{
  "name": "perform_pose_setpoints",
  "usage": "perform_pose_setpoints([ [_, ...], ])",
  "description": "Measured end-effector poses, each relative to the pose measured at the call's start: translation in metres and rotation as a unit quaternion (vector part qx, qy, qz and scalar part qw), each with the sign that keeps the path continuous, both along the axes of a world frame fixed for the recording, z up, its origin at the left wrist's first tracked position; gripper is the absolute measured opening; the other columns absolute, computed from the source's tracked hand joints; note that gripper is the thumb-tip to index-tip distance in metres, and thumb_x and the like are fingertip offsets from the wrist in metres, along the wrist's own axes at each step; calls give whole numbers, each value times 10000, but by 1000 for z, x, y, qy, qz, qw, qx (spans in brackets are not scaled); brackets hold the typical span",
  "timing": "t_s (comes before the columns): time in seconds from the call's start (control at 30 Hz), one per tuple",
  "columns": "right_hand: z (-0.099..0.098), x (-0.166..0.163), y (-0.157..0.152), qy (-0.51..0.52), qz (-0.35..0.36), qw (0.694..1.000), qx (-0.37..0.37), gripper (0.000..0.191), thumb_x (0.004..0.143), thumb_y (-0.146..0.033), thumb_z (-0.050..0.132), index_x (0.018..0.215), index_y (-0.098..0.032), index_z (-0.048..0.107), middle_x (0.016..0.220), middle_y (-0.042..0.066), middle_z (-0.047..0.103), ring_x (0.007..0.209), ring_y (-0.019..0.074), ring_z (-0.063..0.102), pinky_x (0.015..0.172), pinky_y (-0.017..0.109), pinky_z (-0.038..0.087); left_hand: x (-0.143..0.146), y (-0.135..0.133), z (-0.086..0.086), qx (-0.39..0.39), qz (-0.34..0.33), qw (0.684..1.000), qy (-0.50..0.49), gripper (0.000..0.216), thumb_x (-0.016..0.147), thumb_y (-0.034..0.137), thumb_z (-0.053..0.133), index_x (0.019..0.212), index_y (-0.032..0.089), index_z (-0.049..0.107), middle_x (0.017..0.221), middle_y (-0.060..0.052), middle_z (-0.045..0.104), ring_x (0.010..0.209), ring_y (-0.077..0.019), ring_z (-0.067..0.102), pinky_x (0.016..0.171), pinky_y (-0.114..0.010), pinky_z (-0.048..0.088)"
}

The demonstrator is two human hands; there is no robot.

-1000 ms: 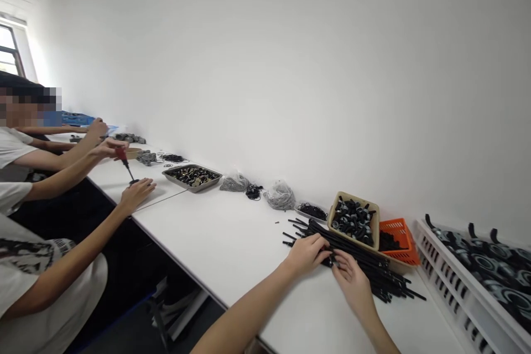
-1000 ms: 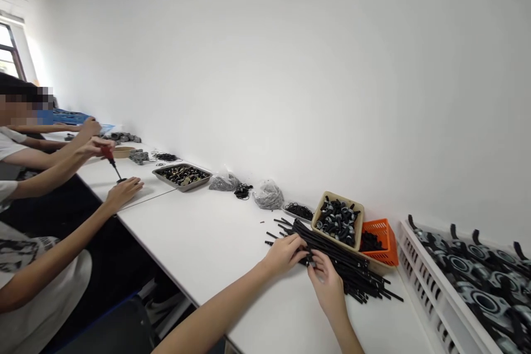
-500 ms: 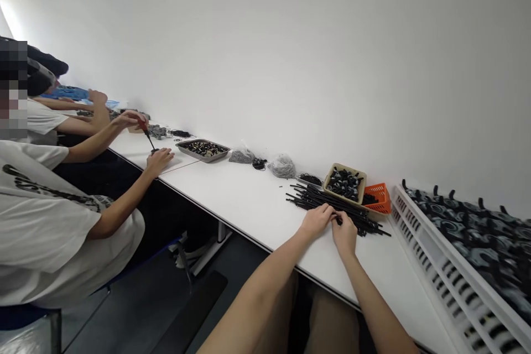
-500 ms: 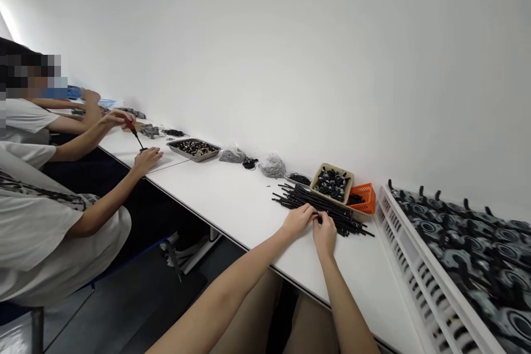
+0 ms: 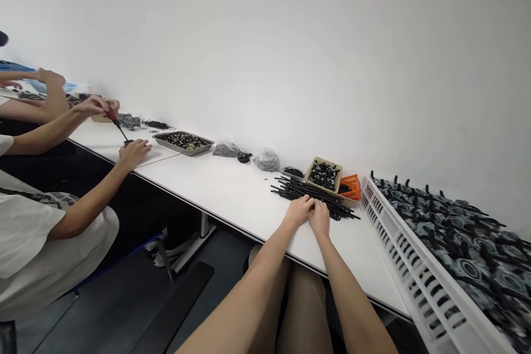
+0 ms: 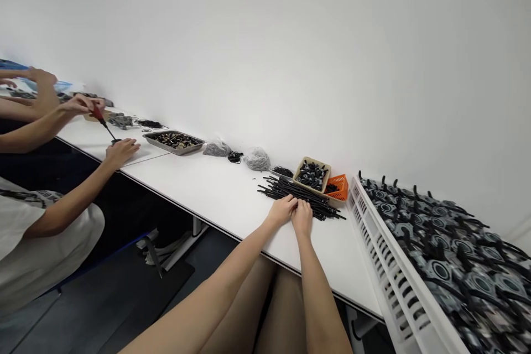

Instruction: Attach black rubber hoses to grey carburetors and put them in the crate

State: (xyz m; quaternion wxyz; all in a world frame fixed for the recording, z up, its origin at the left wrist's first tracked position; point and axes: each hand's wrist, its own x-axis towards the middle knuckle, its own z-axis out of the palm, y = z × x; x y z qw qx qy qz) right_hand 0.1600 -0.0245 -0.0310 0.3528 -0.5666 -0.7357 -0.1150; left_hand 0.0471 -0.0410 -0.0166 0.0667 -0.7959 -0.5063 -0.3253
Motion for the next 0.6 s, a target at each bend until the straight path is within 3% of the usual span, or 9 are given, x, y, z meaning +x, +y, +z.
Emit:
perform_pose_setpoints([
  [0.33,4,-3,-5,-24,-25,999,-4,174,879,-92,426,861,-155,587,919,108,656,919,244,543,792,318,357,0,-2,4,-11,-11,1000,14,159,961,246,462,1042,196,589,962,-51,613,870,-162,615,770,-268,494],
  [0.6,7,-3,-6,-19,-33,999,-22,232,883,-62,392,912,-150,605,932,102,656,917,236,541,804,318,358,4,1,3,-33,20,999,13,201,991,303,412,1031,160,548,992,-75,625,915,-178,630,780,-278,504],
])
